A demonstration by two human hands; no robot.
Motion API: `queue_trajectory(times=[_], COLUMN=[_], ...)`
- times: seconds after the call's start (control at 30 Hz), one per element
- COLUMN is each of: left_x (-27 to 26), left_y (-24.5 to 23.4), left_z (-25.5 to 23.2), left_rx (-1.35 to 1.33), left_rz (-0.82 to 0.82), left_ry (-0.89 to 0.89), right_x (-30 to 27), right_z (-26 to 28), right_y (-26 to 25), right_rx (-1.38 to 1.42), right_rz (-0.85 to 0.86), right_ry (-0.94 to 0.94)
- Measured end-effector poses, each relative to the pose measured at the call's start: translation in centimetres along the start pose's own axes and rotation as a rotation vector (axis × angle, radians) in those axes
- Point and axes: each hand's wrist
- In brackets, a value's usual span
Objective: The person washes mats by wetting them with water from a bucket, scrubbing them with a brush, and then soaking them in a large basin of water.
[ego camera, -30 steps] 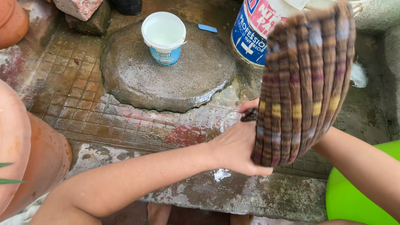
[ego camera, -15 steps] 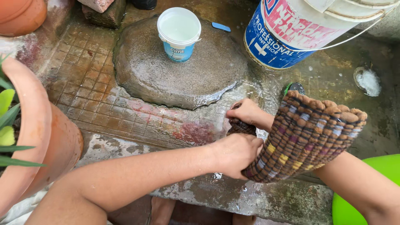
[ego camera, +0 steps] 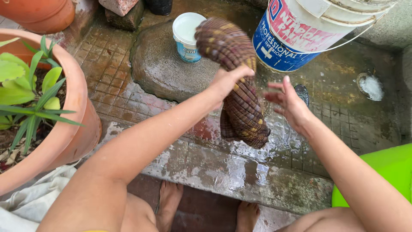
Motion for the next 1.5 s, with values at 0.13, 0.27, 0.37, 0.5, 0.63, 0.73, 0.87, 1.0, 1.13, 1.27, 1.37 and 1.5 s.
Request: queue_trajectory(times=[0.13, 0.27, 0.37, 0.5, 0.63, 0.73, 0.87, 1.0, 1.13, 1.27, 1.37, 1.5], left_x=[-1.3, -1.1, 0.8, 2.9, 4.2, 2.9, 2.3, 2.1, 1.0, 1.7, 1.4, 3.9], left_y=[-0.7, -0.3, -0.4, -1.5, -4.5, -5.8, -5.1, -7.7, -6.8, -3.4, -1.9, -0.2], left_z=[-1.2, -1.9, -1.3, 1.6, 9.4, 19.4, 28.0, 25.0, 21.4, 18.2, 16.0, 14.6], left_rx=[-0.164, 0.004, 0.188, 0.108, 0.257, 0.289, 0.219, -0.155, -0.292, 0.21, 0.464, 0.789], left_rz=[0.04, 0.024, -0.127, -0.379, -0.485, -0.594, -0.783, -0.702, -0.721, -0.732, -0.395, 0.014], left_ry=[0.022, 0.3, 0.355, -0.014, -0.449, -0.493, -0.423, -0.528, -0.519, -0.315, 0.129, 0.309], right_x=[-3.1, -3.4, -2.6, -0.5, 3.1, 5.4, 5.8, 5.7, 5.0, 6.5, 8.6, 11.4], right_z=[1.9, 1.8, 0.4, -2.4, -8.6, -13.4, -16.7, -16.0, -15.7, -16.8, -19.8, -24.8], right_y=[3.4, 5.3, 7.2, 9.7, 11.3, 10.8, 9.6, 10.3, 10.9, 8.0, 5.0, 0.3], right_rx=[-0.191, -0.223, -0.075, -0.331, -0.693, -0.948, -1.012, -1.01, -0.966, -0.687, -0.476, -0.411], right_rz=[0.245, 0.254, 0.025, -0.319, -0.426, -0.273, -0.212, -0.135, -0.099, 0.005, -0.023, -0.482], right_ry=[-0.335, -0.523, -0.487, -0.449, -0.321, -0.121, -0.099, -0.232, -0.228, -0.227, -0.199, 0.035])
Point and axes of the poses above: each hand's wrist, its own x-axis towards the middle knuckle, its own y-axis out of the palm, z = x × y, and after that the axes turned 1 degree about -z, right-handed
